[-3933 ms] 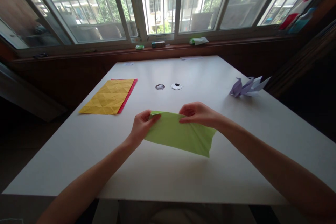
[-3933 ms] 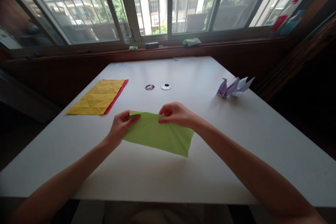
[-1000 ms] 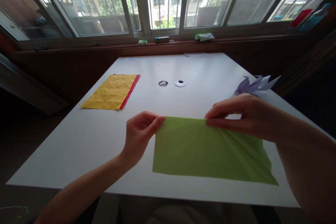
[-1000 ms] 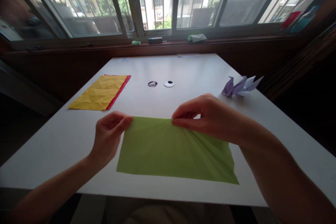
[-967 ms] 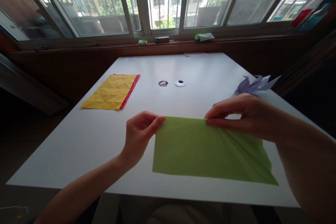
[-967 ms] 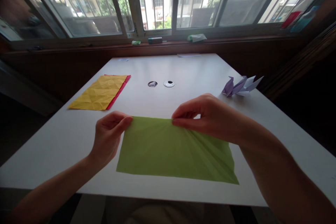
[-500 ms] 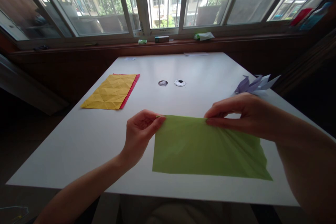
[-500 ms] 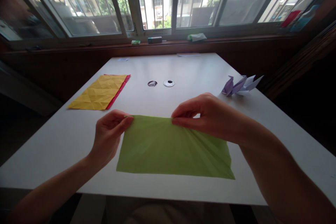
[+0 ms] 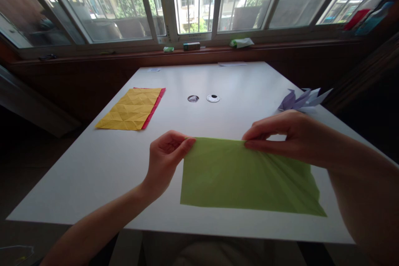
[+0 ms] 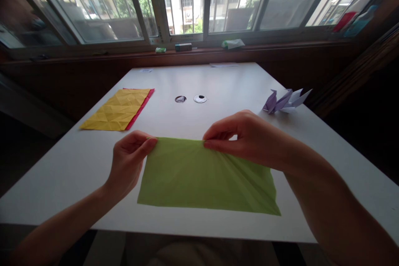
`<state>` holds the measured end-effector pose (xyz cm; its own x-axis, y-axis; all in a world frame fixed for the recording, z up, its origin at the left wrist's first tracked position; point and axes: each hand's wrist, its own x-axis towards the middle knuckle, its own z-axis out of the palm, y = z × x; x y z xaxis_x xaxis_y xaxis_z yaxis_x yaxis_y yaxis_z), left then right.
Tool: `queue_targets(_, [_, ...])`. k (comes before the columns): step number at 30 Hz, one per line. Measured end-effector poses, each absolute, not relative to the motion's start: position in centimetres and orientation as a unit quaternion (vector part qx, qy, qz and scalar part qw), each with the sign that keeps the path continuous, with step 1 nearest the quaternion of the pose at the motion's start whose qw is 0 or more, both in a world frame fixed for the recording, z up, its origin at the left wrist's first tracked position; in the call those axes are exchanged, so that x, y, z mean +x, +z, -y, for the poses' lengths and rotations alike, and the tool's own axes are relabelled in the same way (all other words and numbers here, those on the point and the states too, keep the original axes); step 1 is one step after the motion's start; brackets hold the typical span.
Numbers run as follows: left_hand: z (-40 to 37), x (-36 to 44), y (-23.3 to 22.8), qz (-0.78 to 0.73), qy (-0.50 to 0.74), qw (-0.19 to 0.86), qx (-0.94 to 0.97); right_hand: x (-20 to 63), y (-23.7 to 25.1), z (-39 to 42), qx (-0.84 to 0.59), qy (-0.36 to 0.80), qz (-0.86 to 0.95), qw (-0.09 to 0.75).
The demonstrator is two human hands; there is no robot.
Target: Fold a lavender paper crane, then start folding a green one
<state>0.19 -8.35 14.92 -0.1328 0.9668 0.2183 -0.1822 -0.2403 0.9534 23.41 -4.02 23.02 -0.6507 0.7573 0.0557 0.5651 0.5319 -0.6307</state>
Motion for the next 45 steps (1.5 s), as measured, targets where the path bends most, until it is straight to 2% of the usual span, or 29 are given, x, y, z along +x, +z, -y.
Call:
queue_targets(15, [8.4,0.3,15.0,-0.420,0.631,0.447,0.476,23.5,23.1,4.1,-0.392,0.288,0.857,0.171])
queue_targets(30, [8.2,-0.6,15.3,-0.423,0.695,0.341,0.471,24.9,23.1,3.9,-0.433,0.277,0.828,0.226])
queue_targets(35, [8.1,-0.9,16.2,-0.442,0.720,0.289,0.450,25.6,23.6,4.3,-0.441,0.273,0.809,0.277])
queue_targets(40, [7.9,-1.1,16.6,-0.430,0.752,0.277,0.416,25.6,23.9,4.6,-0.460,0.261,0.765,0.367])
queue_targets(45, [7.7,-1.3,16.1,-0.418,0.757,0.279,0.419,25.4,24.0,4.9,-0.461,0.250,0.758,0.387])
